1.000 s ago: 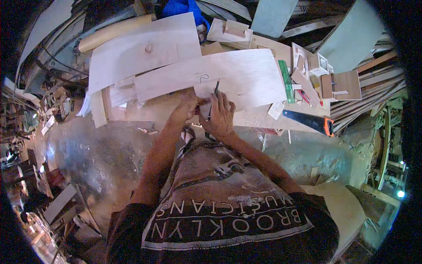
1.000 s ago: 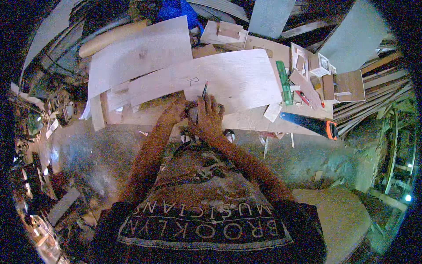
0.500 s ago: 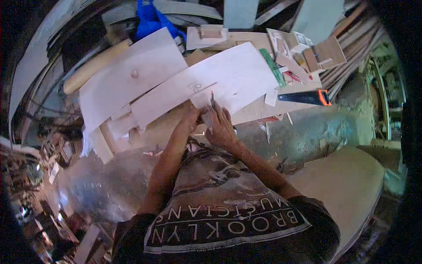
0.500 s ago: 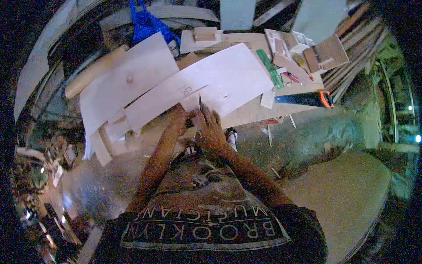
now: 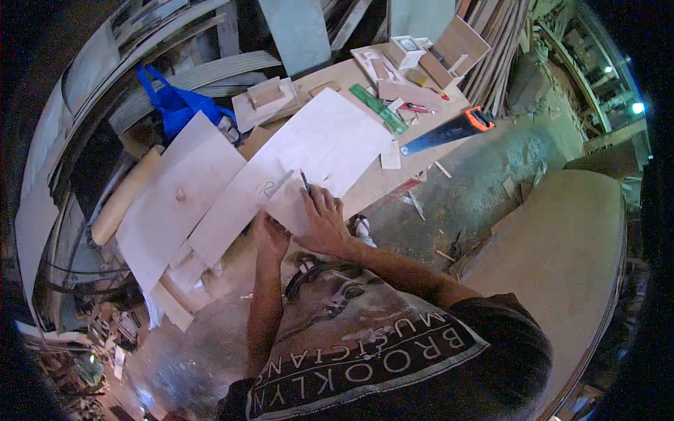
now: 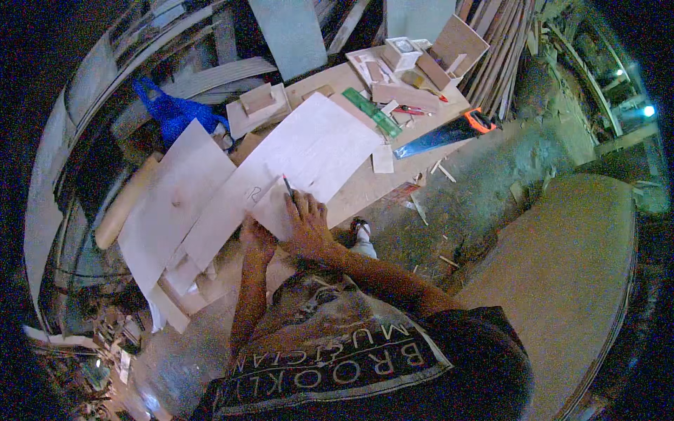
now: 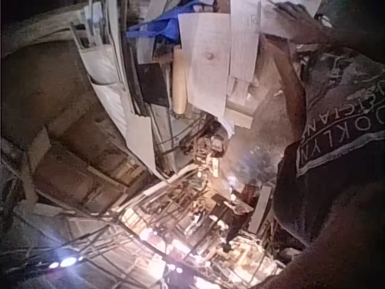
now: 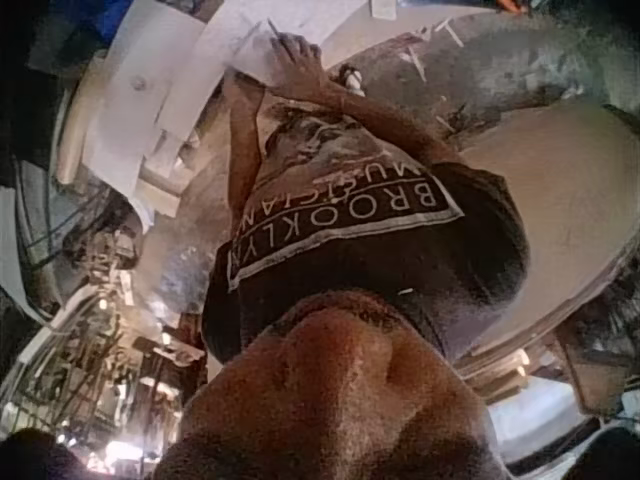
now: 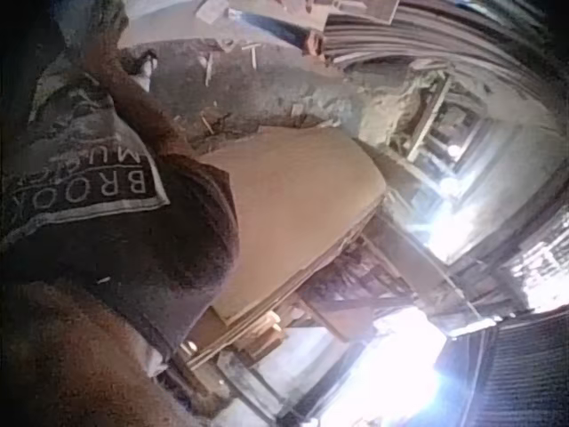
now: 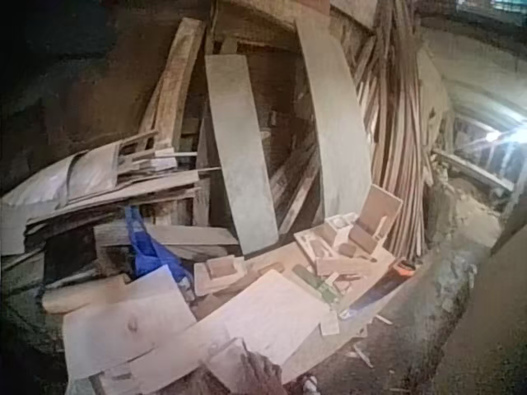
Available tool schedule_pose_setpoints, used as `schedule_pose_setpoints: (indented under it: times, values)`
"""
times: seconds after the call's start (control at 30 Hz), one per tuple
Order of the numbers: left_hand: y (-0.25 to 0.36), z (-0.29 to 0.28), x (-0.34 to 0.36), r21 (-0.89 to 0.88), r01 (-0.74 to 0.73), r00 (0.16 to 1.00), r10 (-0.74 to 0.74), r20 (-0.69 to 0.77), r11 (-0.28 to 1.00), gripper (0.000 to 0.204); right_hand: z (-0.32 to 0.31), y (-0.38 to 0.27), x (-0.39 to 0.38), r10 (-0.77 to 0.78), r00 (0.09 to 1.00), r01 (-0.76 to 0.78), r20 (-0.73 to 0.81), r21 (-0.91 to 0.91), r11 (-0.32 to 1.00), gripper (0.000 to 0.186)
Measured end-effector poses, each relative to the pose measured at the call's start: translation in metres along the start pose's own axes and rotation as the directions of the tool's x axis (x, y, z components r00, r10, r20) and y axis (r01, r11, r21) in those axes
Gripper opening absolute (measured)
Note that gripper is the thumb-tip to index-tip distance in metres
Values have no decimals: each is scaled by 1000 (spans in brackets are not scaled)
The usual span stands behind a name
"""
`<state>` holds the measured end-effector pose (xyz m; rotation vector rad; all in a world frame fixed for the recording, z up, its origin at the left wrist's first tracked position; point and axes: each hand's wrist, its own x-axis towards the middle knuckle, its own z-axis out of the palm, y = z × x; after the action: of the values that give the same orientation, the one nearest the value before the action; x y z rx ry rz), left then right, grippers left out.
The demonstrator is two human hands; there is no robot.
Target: Measure and mark wood pieces for cutting and assembly in a woodworking shop.
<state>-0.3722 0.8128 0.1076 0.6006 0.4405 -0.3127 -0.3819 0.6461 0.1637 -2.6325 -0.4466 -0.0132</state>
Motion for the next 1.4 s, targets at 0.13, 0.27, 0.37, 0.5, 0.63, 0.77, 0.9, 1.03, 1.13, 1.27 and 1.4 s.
schedule_pose_setpoints:
  times: [0.13,0.27,0.37,0.5,0.63,0.77,0.9,1.03,1.13,1.27,1.4]
  values:
    - [2,0,10,-102,-181,984,180,-17,978,51,-35,39,-9,93,990,-91,-103,25,996,102]
    - [-2,1,12,-51,-224,958,211,-196,973,46,-79,115,-22,25,913,-29,-408,-5,1000,103]
    - [-2,-6,3,-89,-300,929,270,-255,950,46,-110,172,-27,227,856,-39,-465,380,924,100]
    - [42,-40,-19,173,-480,786,510,-350,860,48,-137,214,-40,519,716,-147,-466,626,766,98]
    - [138,-92,-45,707,-397,642,728,-242,585,51,-149,239,-57,537,696,-417,-477,340,843,96]
    - [217,-137,-55,599,-414,663,678,-318,686,51,-132,234,-67,459,730,-362,-507,283,888,100]
    - [264,-195,-54,494,-228,553,529,-643,839,45,-99,194,-69,382,804,-344,-455,168,924,101]
    - [280,-276,-31,547,-259,558,585,-589,797,39,-78,151,-58,229,876,-217,-423,77,973,103]
    - [296,-332,-22,418,-330,809,482,-337,846,38,-70,120,-36,111,901,-128,-420,-12,992,107]
    - [298,-362,-11,936,-215,742,669,-28,278,37,-66,72,-9,133,921,-174,-366,-82,981,113]
    - [290,-360,-11,983,-14,662,735,147,-184,29,-68,40,13,129,926,-152,-354,-35,988,116]
